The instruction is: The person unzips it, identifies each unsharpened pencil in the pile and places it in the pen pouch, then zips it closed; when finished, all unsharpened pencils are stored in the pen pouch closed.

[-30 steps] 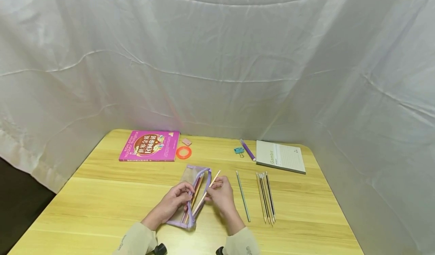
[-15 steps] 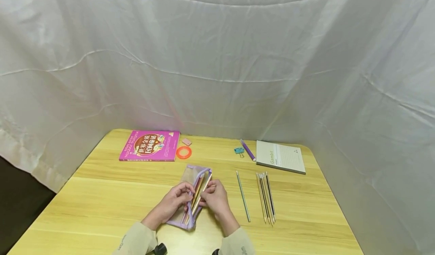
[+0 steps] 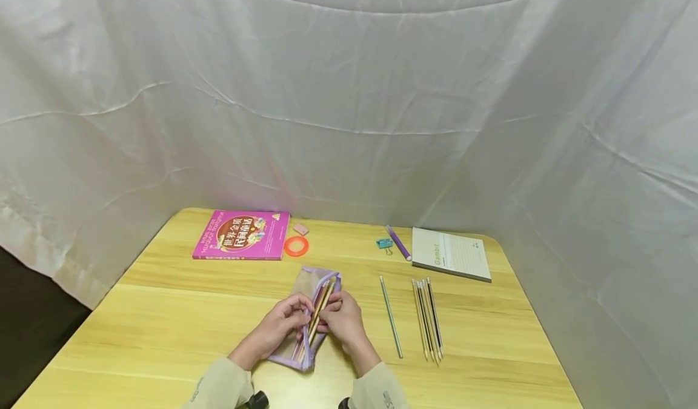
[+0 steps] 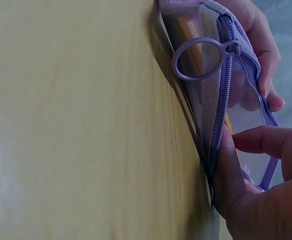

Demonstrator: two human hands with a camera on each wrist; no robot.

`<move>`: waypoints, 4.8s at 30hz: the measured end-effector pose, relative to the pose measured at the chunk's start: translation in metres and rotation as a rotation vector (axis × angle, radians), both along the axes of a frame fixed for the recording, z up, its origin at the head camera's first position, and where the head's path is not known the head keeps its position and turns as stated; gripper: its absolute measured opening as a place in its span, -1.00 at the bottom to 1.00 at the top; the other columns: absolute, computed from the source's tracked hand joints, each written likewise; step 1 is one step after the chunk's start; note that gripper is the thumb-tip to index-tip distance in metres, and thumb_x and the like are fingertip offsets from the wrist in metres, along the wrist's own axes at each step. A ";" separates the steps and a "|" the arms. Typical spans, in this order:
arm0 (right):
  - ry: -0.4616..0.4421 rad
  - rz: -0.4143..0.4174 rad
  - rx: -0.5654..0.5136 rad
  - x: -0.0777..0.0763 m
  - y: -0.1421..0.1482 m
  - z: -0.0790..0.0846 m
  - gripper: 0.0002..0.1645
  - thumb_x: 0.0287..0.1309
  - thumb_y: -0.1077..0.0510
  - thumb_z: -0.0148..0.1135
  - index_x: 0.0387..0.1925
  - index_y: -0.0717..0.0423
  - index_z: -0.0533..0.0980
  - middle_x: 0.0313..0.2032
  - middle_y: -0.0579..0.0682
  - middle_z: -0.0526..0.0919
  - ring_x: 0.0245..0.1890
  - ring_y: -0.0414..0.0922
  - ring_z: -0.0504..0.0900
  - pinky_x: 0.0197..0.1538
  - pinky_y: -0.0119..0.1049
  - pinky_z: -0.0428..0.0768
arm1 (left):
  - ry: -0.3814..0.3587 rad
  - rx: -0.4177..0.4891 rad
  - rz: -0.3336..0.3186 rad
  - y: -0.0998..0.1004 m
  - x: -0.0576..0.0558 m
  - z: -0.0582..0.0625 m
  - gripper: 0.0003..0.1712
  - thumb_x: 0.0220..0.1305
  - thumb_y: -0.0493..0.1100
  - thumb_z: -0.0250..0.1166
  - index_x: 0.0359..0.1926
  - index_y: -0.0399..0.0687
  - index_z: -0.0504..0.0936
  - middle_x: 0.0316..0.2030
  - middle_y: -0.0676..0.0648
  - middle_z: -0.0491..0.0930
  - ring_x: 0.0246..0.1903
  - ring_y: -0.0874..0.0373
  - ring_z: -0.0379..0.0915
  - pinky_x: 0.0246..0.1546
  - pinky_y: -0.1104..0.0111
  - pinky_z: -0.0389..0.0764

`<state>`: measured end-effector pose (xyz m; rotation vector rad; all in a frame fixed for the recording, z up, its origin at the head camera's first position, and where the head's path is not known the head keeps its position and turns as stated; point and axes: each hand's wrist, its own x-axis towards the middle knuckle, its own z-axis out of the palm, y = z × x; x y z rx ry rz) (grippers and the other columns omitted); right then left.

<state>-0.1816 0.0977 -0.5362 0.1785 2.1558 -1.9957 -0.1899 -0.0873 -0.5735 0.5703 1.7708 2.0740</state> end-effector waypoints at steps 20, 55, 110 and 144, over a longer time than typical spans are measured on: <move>0.002 0.018 0.041 -0.002 -0.002 0.000 -0.51 0.11 0.51 0.27 0.10 0.52 0.40 -0.33 0.11 0.58 -0.53 -0.15 0.69 -0.34 -0.21 0.80 | -0.014 -0.013 0.001 0.000 -0.001 0.001 -0.71 0.38 -0.34 0.20 0.05 -0.42 0.45 -0.32 0.05 0.49 -0.53 0.30 0.40 -0.49 0.52 0.51; 0.118 -0.100 0.227 -0.001 0.064 0.032 -0.48 0.17 0.39 0.36 0.18 0.38 0.51 -0.21 0.17 0.62 -0.36 0.05 0.73 -0.27 -0.07 0.81 | -0.017 -0.003 0.007 0.001 0.001 0.000 -0.69 0.37 -0.33 0.22 0.06 -0.44 0.45 -0.33 0.06 0.48 -0.52 0.32 0.41 -0.50 0.54 0.52; 0.066 -0.144 -0.135 -0.015 0.099 0.036 -0.58 0.22 0.47 0.13 0.12 0.37 0.38 -0.36 -0.03 0.59 -0.37 -0.19 0.62 -0.32 -0.34 0.78 | 0.009 -0.002 0.010 0.001 -0.001 -0.005 -0.70 0.37 -0.35 0.22 0.04 -0.47 0.45 -0.33 0.06 0.48 -0.53 0.32 0.41 -0.50 0.54 0.53; 0.006 -0.049 -0.103 0.006 0.015 -0.002 -0.57 0.15 0.50 0.21 0.05 0.41 0.32 -0.36 -0.03 0.49 -0.51 -0.14 0.68 -0.30 -0.19 0.81 | -0.002 -0.019 0.010 0.002 -0.001 -0.001 -0.70 0.36 -0.33 0.23 0.04 -0.41 0.46 -0.34 0.07 0.47 -0.51 0.32 0.40 -0.50 0.53 0.52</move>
